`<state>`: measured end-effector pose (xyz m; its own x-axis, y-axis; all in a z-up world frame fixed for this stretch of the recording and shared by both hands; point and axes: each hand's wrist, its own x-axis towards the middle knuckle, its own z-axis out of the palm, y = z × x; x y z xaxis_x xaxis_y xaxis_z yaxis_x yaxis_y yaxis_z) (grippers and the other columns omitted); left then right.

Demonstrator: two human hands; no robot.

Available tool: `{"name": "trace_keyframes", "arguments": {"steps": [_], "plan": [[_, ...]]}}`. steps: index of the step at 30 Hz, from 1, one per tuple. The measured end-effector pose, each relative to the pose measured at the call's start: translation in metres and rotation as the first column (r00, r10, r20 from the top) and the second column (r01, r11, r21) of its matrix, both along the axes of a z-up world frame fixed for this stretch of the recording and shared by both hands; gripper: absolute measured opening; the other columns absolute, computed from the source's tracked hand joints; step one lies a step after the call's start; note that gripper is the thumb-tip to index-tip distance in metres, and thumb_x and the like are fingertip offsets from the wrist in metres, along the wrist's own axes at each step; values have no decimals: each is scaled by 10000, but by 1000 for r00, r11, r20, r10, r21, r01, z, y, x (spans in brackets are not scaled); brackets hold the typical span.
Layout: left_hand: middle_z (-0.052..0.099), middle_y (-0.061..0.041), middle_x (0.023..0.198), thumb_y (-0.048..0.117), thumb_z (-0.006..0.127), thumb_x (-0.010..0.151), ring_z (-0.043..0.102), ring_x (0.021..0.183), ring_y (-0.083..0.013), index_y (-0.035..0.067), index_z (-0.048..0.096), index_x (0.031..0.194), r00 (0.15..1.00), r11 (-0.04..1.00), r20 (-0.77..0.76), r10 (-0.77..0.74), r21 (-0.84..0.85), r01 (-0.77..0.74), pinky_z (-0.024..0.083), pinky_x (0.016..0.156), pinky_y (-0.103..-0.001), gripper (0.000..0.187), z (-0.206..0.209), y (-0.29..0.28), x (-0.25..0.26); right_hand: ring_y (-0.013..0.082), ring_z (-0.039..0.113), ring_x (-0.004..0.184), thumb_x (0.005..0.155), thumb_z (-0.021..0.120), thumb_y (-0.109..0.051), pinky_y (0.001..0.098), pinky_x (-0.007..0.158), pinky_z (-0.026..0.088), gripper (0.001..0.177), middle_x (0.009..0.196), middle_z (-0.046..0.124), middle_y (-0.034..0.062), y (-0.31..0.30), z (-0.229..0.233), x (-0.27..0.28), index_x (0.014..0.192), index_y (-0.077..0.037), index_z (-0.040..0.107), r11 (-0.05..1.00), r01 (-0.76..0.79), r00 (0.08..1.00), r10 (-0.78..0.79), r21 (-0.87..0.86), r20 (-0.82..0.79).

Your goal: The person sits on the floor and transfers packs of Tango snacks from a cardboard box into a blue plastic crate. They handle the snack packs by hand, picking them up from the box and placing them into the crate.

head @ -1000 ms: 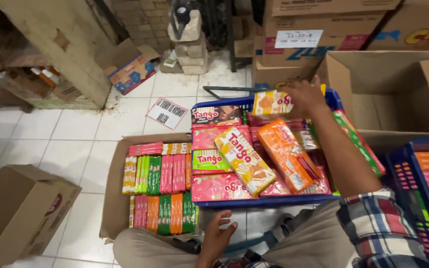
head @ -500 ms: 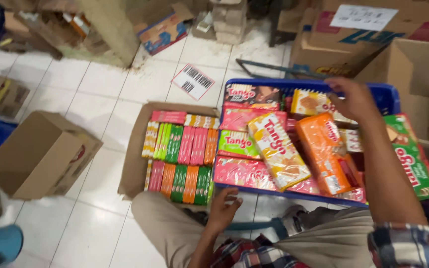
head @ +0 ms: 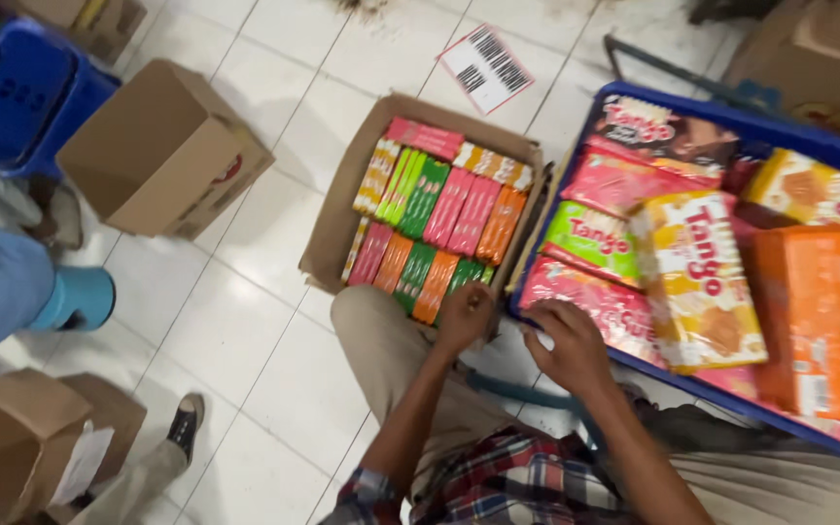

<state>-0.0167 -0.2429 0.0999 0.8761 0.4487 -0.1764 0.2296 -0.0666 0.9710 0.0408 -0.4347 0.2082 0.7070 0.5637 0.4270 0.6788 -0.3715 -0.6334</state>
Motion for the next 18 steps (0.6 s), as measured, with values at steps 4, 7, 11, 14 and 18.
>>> {"name": "trace_keyframes", "arguments": {"steps": [4,7,11,14,18], "plan": [[730,-153,929,336,682,927,709,959,-407,126,688,1042,962,910,-244,-123,358,207,554,806,-533,240,-26,71,28,332,691,989,793,828,-162,462,846,556,191,1015,684,89,19,-20,5,970,-123,770,993,74,957,-47,-86,288],[685,-170,1161,440,639,915,663,1142,-401,151,649,1258,791,808,-561,-245,333,486,525,923,-567,449,-51,117,59,353,675,1056,791,837,-169,478,888,529,197,1076,673,111,29,-27,10,970,-123,770,980,141,930,-84,-137,359],[678,-195,1194,375,609,913,692,1125,-436,102,630,1220,709,763,-676,-200,346,546,580,896,-583,411,-101,142,86,355,696,1068,822,853,-164,475,919,528,123,1124,706,107,36,-28,6,907,-132,770,943,274,884,-170,-188,435],[601,-214,1312,281,605,947,672,1153,-460,67,603,1280,749,846,-654,-108,335,415,569,953,-595,396,-141,134,84,350,717,1035,834,880,-208,482,928,546,109,1106,737,99,35,-43,3,886,-172,791,916,348,855,-225,-197,467],[593,-136,1315,352,623,939,681,1178,-389,181,537,1397,705,846,-708,-36,354,398,585,970,-542,497,-180,114,92,339,723,1008,841,893,-213,479,912,549,109,1107,750,89,43,-30,5,871,-179,794,908,367,853,-242,-202,463]]}}
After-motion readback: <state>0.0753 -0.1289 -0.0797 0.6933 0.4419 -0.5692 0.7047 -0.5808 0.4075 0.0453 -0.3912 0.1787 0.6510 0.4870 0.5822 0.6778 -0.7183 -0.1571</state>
